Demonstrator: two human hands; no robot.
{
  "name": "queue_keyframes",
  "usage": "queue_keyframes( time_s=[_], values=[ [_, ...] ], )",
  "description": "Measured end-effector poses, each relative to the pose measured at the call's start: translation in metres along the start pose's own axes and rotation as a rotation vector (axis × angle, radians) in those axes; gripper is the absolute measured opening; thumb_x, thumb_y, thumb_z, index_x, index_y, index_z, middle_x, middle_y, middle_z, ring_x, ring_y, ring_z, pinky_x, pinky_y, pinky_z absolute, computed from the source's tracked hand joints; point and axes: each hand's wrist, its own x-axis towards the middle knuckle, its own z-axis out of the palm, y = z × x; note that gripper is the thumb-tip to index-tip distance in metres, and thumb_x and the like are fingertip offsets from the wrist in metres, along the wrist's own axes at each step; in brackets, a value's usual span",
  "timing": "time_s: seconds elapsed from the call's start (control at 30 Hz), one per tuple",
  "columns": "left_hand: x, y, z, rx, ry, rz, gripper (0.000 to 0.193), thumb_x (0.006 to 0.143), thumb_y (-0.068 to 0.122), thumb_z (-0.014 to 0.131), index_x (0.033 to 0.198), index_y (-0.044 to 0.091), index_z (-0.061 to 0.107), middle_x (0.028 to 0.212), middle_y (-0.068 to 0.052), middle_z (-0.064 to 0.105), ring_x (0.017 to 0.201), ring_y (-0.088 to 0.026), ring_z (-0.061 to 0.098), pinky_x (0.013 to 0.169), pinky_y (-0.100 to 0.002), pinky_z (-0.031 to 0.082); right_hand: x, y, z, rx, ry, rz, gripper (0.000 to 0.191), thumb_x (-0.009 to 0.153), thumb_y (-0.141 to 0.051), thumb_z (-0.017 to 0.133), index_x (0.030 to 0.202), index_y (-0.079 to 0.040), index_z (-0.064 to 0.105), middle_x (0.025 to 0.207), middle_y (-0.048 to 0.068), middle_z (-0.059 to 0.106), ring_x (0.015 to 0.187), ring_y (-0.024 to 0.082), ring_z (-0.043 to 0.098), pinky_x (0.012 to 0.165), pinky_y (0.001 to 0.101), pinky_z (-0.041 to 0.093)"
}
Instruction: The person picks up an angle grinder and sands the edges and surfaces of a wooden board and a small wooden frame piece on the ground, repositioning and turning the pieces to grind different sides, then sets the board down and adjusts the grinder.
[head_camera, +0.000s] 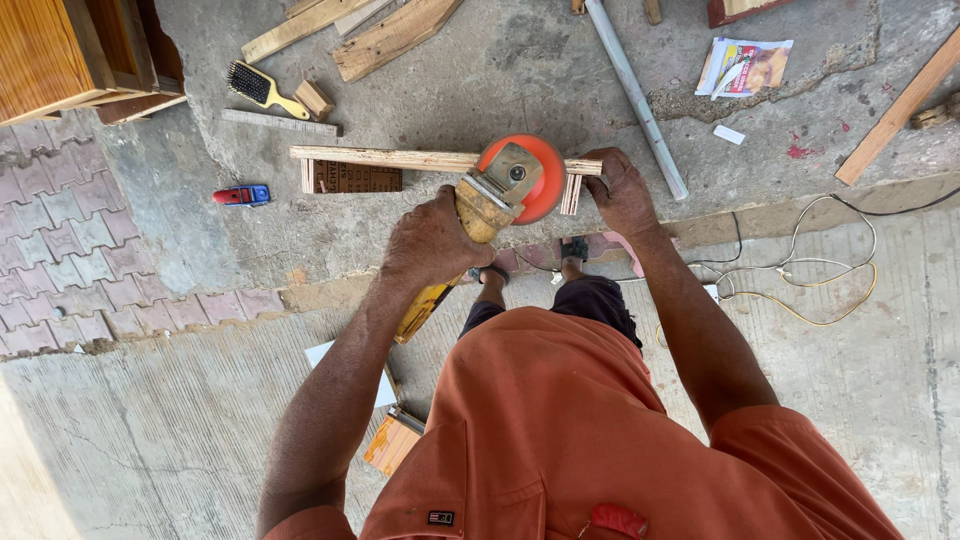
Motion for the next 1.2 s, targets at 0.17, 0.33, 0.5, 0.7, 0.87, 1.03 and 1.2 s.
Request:
queue_keyframes(
  time_s=[0.17, 0.33, 0.5, 0.7, 0.87, 1.03, 1.2],
  values=[
    [0.002, 0.005, 0.003, 0.004, 0.003, -0.006, 0.080, 0.060, 0.039, 0.085, 0.124, 0.001, 0.055, 0.100, -0.019, 0.073, 0.096, -0.034, 0.075, 0.089, -0.046, 0.060, 0.001, 0.000, -0.001, -0.034, -0.010, -0.029, 0.035, 0.093, 0.005, 0.073, 0.124, -0.007, 0.061, 0.120, 0.015, 0.065, 0.111, 0.037, 0.068, 0.091, 0.0463, 0.057],
    [0.004, 0.008, 0.004, -0.001, 0.005, 0.013, 0.078, 0.060, 0.040, 0.086, 0.122, 0.001, 0.056, 0.100, -0.019, 0.073, 0.097, -0.032, 0.075, 0.088, -0.046, 0.060, 0.000, 0.000, 0.000, 0.039, -0.017, 0.022, 0.036, 0.091, 0.005, 0.072, 0.123, -0.007, 0.060, 0.122, 0.014, 0.065, 0.114, 0.035, 0.068, 0.095, 0.0440, 0.058],
    [0.005, 0.017, 0.005, 0.003, -0.016, 0.029, 0.082, 0.058, 0.042, 0.089, 0.121, 0.001, 0.056, 0.099, -0.019, 0.074, 0.095, -0.032, 0.075, 0.088, -0.045, 0.059, 0.001, 0.005, 0.001, 0.008, -0.030, 0.031, 0.038, 0.091, 0.005, 0.073, 0.126, -0.007, 0.062, 0.123, 0.015, 0.065, 0.116, 0.035, 0.067, 0.097, 0.0448, 0.057],
    [0.006, 0.027, 0.005, 0.014, -0.020, 0.034, 0.087, 0.054, 0.043, 0.093, 0.119, 0.001, 0.056, 0.100, -0.020, 0.073, 0.097, -0.034, 0.074, 0.089, -0.047, 0.059, 0.000, 0.006, 0.001, -0.022, -0.040, 0.077, 0.040, 0.091, 0.006, 0.069, 0.128, -0.005, 0.061, 0.127, 0.016, 0.064, 0.118, 0.038, 0.067, 0.096, 0.0458, 0.057],
    [0.009, 0.032, 0.008, 0.036, -0.029, 0.053, 0.084, 0.056, 0.039, 0.090, 0.122, 0.001, 0.055, 0.099, -0.019, 0.073, 0.096, -0.034, 0.074, 0.089, -0.047, 0.059, 0.000, 0.007, 0.002, -0.013, -0.037, 0.074, 0.043, 0.090, 0.009, 0.066, 0.130, -0.005, 0.061, 0.127, 0.015, 0.064, 0.117, 0.038, 0.067, 0.096, 0.0453, 0.058],
    [0.012, 0.031, 0.009, -0.002, -0.045, 0.023, 0.080, 0.057, 0.035, 0.086, 0.123, 0.001, 0.055, 0.099, -0.019, 0.074, 0.096, -0.033, 0.075, 0.089, -0.046, 0.060, 0.000, 0.008, 0.001, -0.008, -0.004, 0.057, 0.042, 0.087, 0.012, 0.067, 0.126, -0.002, 0.062, 0.126, 0.017, 0.064, 0.116, 0.038, 0.067, 0.098, 0.0450, 0.057],
    [0.003, 0.014, 0.003, -0.026, 0.047, 0.031, 0.076, 0.062, 0.036, 0.083, 0.120, -0.003, 0.055, 0.102, -0.022, 0.073, 0.098, -0.037, 0.074, 0.089, -0.047, 0.059, 0.001, 0.001, -0.004, -0.024, 0.032, -0.039, 0.034, 0.089, 0.009, 0.071, 0.120, 0.000, 0.063, 0.121, 0.019, 0.066, 0.113, 0.040, 0.065, 0.095, 0.0466, 0.054]
  ],
)
